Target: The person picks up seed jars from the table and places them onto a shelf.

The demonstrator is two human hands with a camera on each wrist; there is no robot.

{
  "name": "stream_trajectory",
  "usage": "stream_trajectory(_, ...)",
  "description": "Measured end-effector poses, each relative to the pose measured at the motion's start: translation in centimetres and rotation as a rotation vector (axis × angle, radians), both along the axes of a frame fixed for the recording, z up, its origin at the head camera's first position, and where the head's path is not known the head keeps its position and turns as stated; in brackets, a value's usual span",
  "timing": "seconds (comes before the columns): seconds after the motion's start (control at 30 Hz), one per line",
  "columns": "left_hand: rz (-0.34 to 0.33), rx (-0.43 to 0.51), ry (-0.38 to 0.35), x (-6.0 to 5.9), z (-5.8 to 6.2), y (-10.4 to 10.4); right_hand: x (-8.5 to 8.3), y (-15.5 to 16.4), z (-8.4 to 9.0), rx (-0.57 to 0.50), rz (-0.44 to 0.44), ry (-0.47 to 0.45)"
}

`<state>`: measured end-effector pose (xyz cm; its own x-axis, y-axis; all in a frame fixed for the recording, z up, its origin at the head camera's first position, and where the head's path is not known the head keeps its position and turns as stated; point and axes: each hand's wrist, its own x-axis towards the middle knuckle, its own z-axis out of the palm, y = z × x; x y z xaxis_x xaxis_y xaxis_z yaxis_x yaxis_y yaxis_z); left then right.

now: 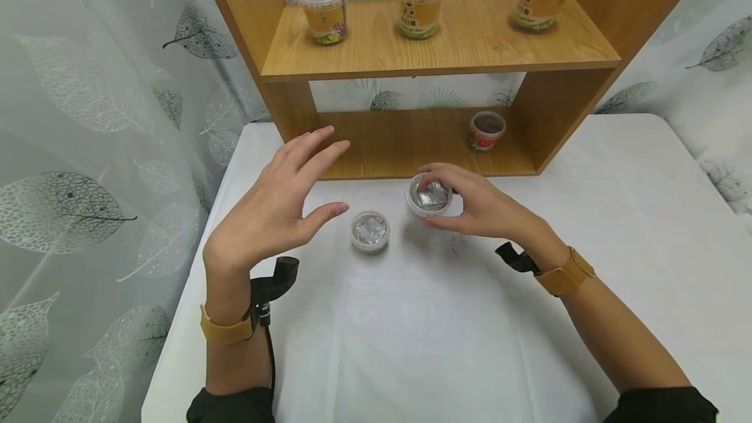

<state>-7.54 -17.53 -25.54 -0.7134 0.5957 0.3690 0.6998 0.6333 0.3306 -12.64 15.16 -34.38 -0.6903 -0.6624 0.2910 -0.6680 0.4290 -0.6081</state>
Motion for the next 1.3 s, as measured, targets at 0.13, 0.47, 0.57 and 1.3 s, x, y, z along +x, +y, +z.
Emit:
stream_trajectory(0.13,0.008,-0.001,-0.012,0.0,-0.1,-0.1,-1.5,0.2,1.1,-0.004,-0.021,0.011)
stream_trajectory(0.47,0.006,0.007,-0.009,-0.4,-0.7,-0.3,-7.5,0.8,2.4,0.004,-0.123,0.029)
stream_trajectory(0.57,0.008,0.005,-0.010,-0.4,-0.8,-0.2,-9.6,0.9,2.1,-0.008,-0.166,-0.032)
stream_trajectory(1.3,0.016,-0.005,-0.012,-1.1,-1.4,-0.4,-18.3,0.2,-1.8,-0.037,-0.320,-0.295)
